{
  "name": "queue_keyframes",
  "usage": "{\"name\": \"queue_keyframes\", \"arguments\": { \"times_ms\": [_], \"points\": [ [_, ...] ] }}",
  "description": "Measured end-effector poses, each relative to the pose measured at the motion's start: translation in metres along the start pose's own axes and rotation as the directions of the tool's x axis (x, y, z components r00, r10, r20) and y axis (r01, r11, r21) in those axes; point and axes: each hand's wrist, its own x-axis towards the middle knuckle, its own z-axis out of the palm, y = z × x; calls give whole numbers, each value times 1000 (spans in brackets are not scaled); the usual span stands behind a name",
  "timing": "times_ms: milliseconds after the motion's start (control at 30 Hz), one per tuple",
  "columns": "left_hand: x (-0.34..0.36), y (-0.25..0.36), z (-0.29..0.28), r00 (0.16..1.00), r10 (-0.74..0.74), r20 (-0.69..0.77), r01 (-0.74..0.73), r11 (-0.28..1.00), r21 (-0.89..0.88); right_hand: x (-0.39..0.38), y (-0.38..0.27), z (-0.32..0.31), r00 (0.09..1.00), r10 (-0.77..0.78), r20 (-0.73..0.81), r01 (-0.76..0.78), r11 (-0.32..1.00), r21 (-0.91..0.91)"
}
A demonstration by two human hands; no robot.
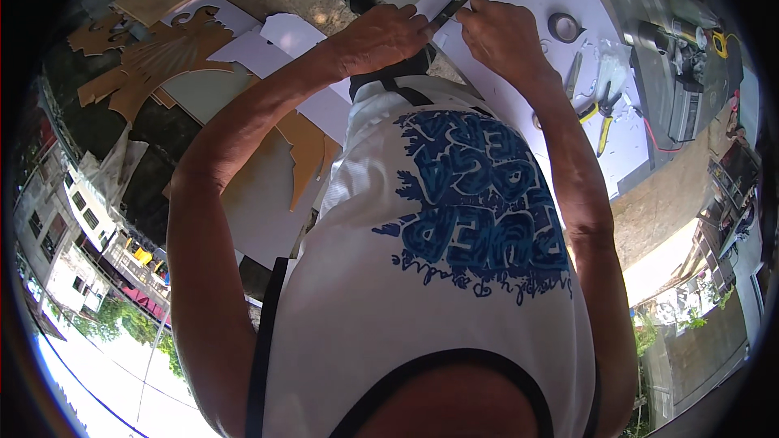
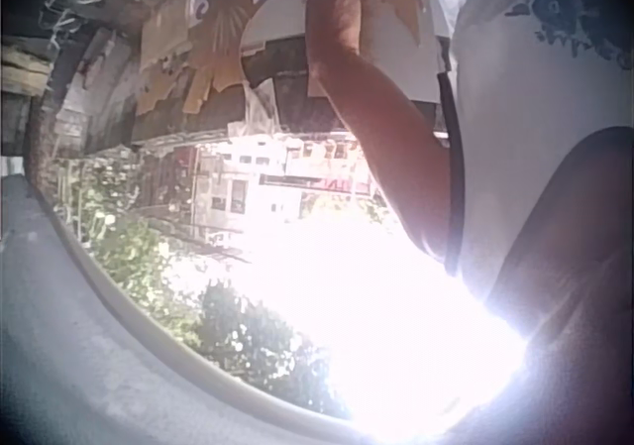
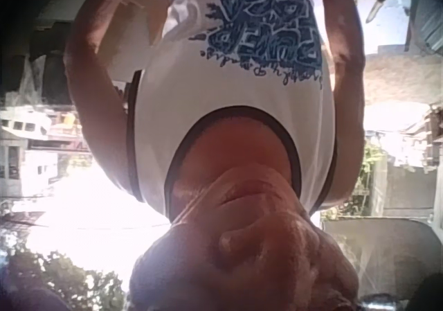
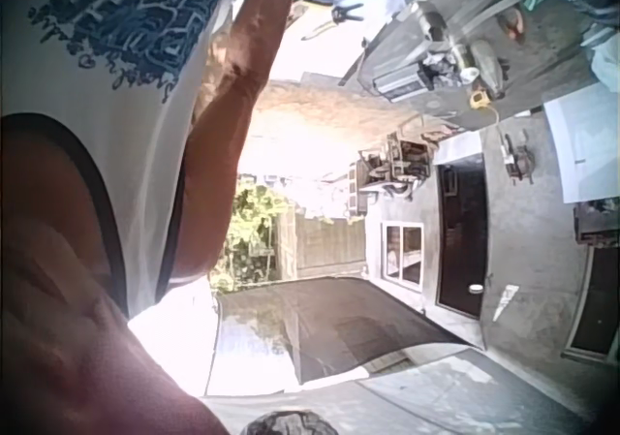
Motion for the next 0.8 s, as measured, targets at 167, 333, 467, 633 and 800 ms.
{"name": "queue_keyframes", "arguments": {
  "times_ms": [167,333,467,633,800],
  "points": [
    [-1,-5,-5,997,55,-59,-54,999,4,-3,9,3,999,-11,39,12,1000,-7],
    [0,-2,-3,997,27,-75,-29,999,-30,-3,9,2,998,-11,54,7,998,57],
    [1,-6,-3,1000,-3,-11,2,998,-66,-2,9,5,1000,-9,-1,9,998,66],
    [0,-6,-2,998,-9,-56,2,992,-123,-4,8,10,1000,-7,-26,10,994,109],
    [3,-7,-5,1000,8,-18,-9,996,-85,-7,11,21,999,33,-7,-31,992,123]
  ]
}}
